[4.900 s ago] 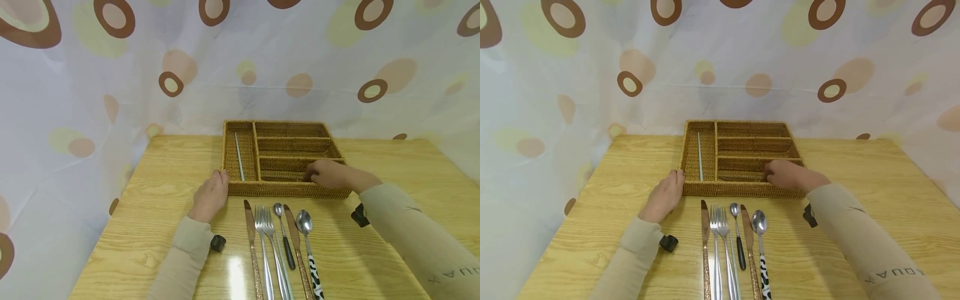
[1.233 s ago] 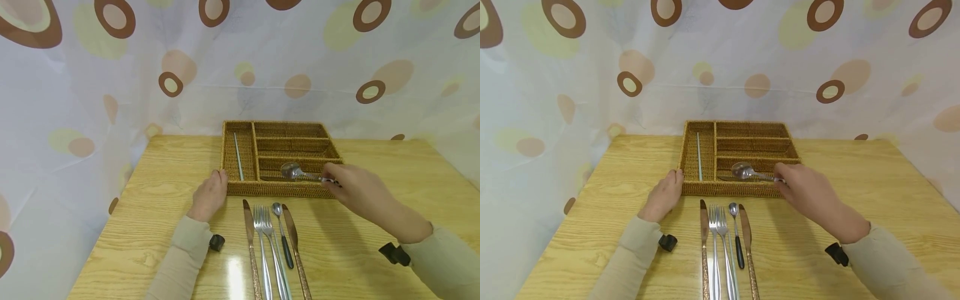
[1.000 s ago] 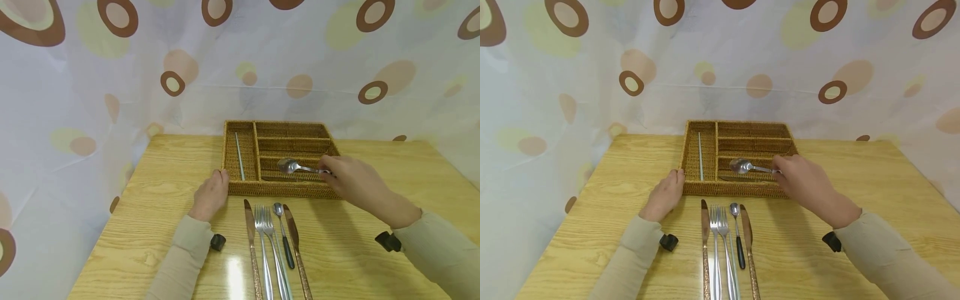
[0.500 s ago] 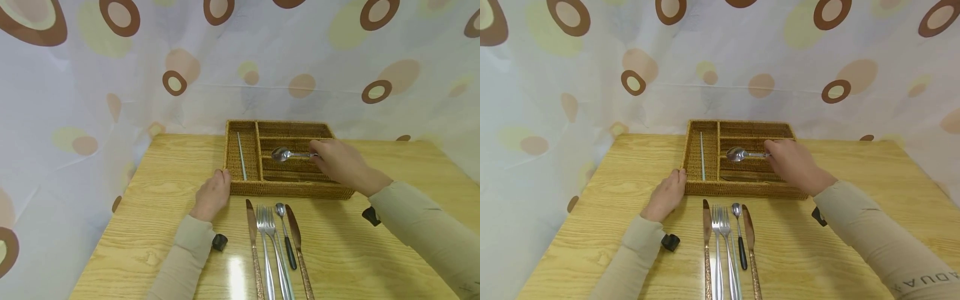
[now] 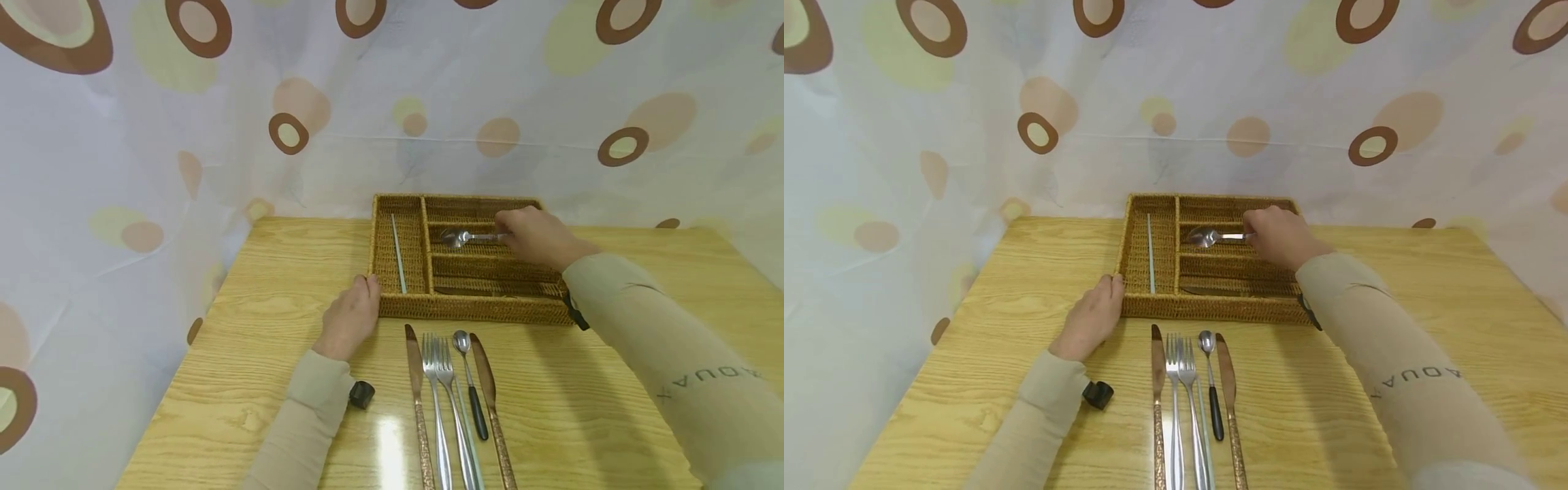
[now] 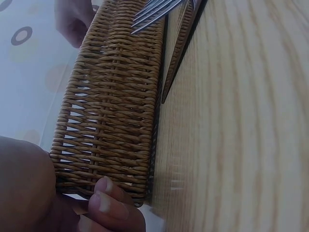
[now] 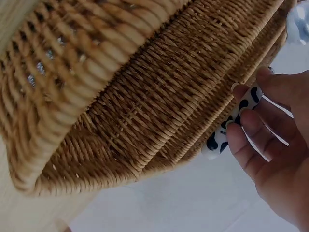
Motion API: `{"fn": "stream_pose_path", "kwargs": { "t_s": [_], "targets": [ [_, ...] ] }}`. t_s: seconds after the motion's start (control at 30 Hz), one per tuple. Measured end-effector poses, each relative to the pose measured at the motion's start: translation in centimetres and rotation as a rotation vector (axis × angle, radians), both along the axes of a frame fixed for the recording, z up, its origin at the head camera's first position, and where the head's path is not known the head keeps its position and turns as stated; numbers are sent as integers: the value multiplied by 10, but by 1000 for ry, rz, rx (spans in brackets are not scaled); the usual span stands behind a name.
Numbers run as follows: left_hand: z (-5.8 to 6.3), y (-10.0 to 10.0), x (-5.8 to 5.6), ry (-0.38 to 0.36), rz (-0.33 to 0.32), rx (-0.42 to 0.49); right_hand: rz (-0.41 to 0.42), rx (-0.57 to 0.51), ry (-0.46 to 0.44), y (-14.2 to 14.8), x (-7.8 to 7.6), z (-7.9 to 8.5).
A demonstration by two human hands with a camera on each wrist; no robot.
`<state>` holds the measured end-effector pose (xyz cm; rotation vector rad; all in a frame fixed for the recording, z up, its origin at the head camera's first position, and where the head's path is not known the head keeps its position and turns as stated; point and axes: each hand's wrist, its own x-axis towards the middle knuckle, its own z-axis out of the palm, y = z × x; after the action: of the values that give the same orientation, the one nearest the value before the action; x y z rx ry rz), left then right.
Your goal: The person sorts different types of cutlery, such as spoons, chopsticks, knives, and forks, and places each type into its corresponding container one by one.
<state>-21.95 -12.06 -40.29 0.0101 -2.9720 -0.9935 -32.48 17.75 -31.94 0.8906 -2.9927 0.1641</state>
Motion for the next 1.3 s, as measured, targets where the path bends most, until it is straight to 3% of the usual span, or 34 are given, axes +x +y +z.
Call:
{"fn": "stream_pose_path", "kwargs": {
  "t_s": [0.27,0.47,1.03,1.2,1.3],
  "targets": [
    [0,3,-3,11,-8,-1,-91,63,-62,1,-13,-4],
    [1,8,-5,-2,-23,-1,-133,76,-139,6,-21,-16],
    [4,3,-2,-4,-12,14,-40,17,-366,11,-33,-25],
    [1,1,-2,-17,-7,0,-45,12,-378,10,-28,-29],
    [0,0,-2,-17,-5,-8,-42,-2,-325,11,-22,-30]
  ]
}}
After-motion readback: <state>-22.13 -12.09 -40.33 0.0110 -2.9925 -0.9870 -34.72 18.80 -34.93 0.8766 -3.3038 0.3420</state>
